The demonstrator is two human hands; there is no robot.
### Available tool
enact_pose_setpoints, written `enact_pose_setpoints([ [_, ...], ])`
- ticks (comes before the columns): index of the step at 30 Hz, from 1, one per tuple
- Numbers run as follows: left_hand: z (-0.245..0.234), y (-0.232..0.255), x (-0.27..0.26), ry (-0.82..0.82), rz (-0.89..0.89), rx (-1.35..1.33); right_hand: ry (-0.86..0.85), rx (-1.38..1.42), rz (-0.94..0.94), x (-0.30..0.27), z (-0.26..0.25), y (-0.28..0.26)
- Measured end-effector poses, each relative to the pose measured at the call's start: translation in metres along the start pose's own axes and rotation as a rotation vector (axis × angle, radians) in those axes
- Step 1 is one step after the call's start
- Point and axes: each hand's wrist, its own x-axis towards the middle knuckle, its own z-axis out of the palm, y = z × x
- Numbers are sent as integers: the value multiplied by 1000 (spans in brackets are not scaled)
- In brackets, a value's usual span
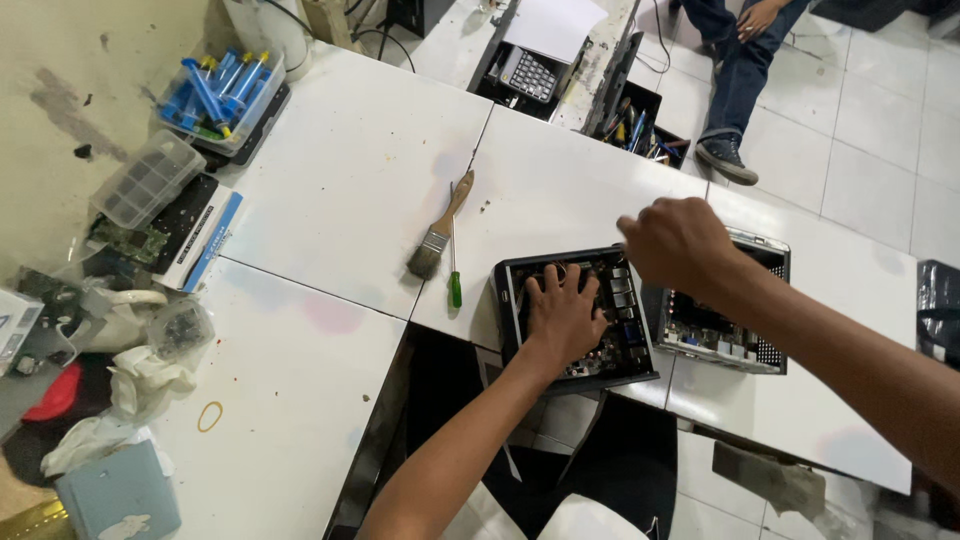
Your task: The person uses a screwdriver to remove screws from the casing of a small electronic device, likely a computer tower. They manipulate the internal components and casing while working at a cluttered white table.
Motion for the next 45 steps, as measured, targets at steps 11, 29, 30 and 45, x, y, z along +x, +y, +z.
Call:
enact_pose_setpoints([
  [11,22,0,6,127,-4,-4,-419,1015,455,-13,3,48],
  [29,30,1,11,68,-21,48,-452,396,155,20,14,45],
  [30,28,1,11,73,-23,55,-523,489,165,18,2,44],
  [45,28,0,10,147,18,50,-299,56,-84,4,14,39],
])
